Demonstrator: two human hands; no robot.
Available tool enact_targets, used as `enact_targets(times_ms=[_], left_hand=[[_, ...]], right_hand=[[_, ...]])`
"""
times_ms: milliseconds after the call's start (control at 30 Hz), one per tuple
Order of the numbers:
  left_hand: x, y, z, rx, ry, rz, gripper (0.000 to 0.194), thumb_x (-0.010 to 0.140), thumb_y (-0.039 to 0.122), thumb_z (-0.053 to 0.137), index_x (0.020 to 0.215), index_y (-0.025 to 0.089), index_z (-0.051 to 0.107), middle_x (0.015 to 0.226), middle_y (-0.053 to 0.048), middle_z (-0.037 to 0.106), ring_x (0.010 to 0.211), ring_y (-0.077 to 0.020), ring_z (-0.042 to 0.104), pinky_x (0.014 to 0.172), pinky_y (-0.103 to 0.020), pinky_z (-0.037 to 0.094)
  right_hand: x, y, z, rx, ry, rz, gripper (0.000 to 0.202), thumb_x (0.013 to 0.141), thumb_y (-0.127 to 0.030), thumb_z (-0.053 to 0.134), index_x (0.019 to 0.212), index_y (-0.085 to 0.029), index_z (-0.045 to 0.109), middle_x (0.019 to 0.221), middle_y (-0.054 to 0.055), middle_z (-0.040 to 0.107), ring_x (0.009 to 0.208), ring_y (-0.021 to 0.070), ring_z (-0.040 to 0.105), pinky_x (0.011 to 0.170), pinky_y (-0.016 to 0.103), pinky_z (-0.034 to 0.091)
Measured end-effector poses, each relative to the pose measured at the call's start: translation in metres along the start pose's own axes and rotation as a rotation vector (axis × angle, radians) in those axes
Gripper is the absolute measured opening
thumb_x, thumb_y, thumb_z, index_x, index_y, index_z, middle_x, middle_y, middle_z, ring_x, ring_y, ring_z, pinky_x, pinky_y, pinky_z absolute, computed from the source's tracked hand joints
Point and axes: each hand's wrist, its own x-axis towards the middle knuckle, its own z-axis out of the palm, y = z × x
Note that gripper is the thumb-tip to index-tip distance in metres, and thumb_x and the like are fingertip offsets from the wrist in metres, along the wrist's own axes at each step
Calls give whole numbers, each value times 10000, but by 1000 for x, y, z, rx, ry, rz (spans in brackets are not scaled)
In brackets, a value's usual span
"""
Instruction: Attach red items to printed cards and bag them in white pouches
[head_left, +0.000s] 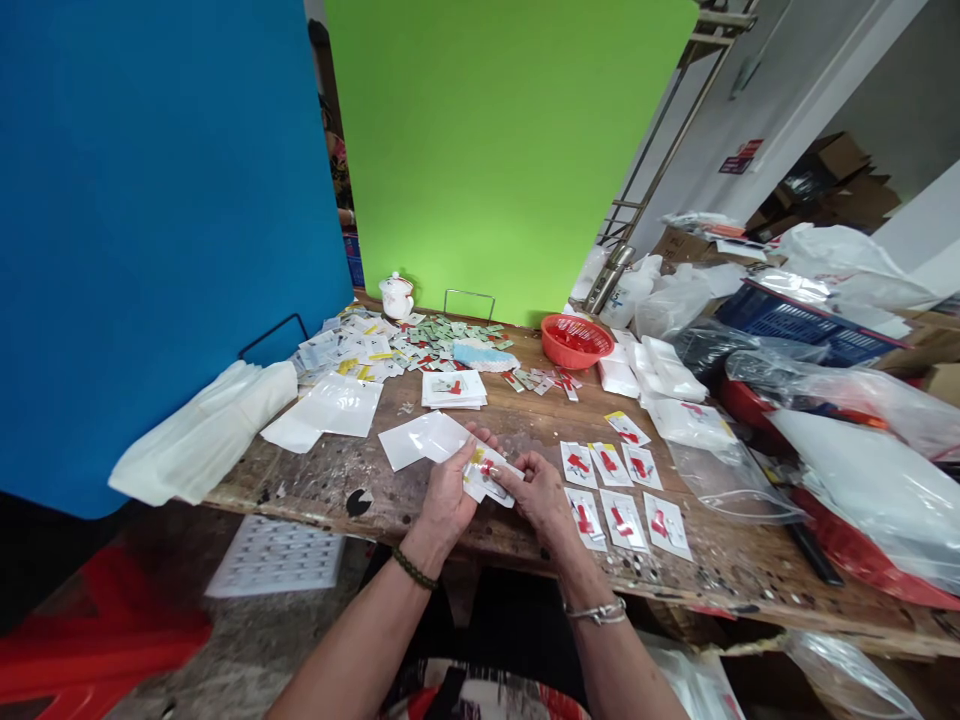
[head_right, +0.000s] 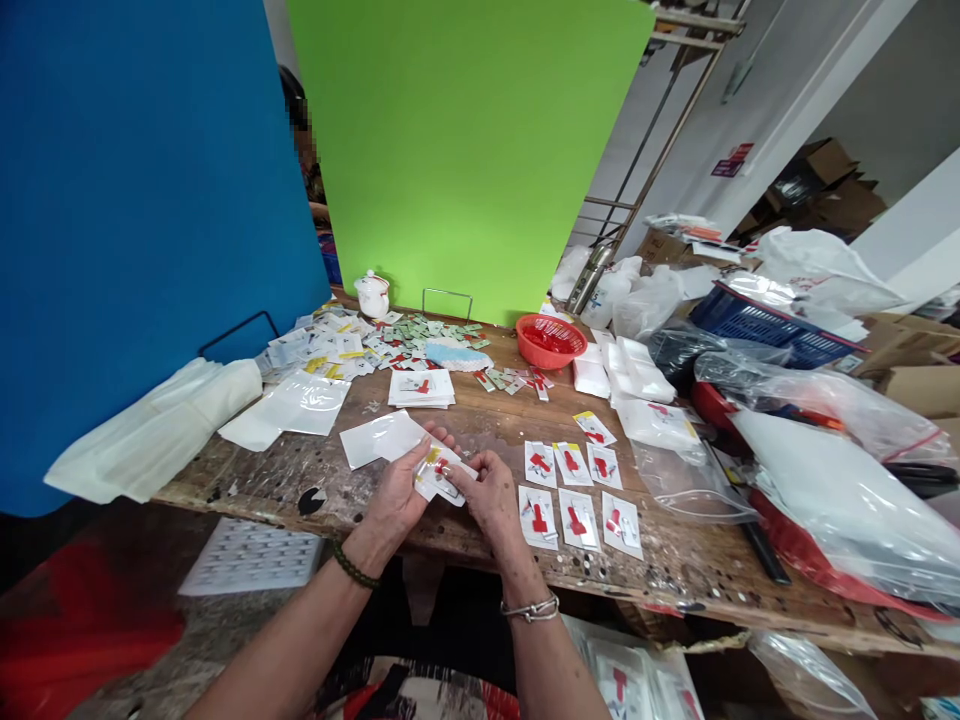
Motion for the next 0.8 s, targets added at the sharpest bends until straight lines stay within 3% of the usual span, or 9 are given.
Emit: enact_targets(times_ms=[100, 267, 400, 600, 800], left_hand=[[-1, 2, 0, 27, -3, 30, 415, 689, -44, 615, 1043, 174, 614, 876, -35, 705, 788, -189, 689, 767, -337, 542], [0, 6, 0, 18, 10, 64, 496, 683, -73, 580, 1101, 193, 605, 904, -13, 711, 761, -163, 689, 831, -344, 528], [-1, 7, 0, 27, 0, 61, 506, 675, -68, 587, 1110, 188, 605, 901, -13, 714, 775, -179, 692, 863, -378, 519], [-3, 2, -3, 56, -56, 60, 452, 663, -30, 652, 1056, 189, 612, 881, -19, 709, 807, -186, 688, 781, -338, 535], [-4, -2, -3, 98, -104, 39, 438, 653, 3, 685, 1044, 187, 614, 915, -30, 710, 838, -183, 679, 760, -302, 526]], right_hand=[[-5, -4, -1, 49, -56, 14, 515, 499, -509, 819, 623, -216, 414, 419, -95, 481, 335, 54, 354, 329, 182, 236], [-14, -13, -7, 102, -200, 50, 414, 571, -476, 786, 743, -181, 552, 471, -57, 559, 383, 59, 435, 360, 158, 300], [-13, -9, -8, 82, -171, 78, 388, 559, -447, 788, 714, -166, 571, 438, -64, 529, 364, 44, 413, 334, 138, 254], [-9, -4, 1, 212, -163, 119, 425, 509, -420, 821, 631, -181, 492, 379, -83, 481, 301, 25, 342, 299, 137, 209], [-8, -3, 6, 254, -111, 139, 461, 461, -407, 844, 715, -174, 537, 441, -81, 528, 301, 27, 362, 283, 137, 204]])
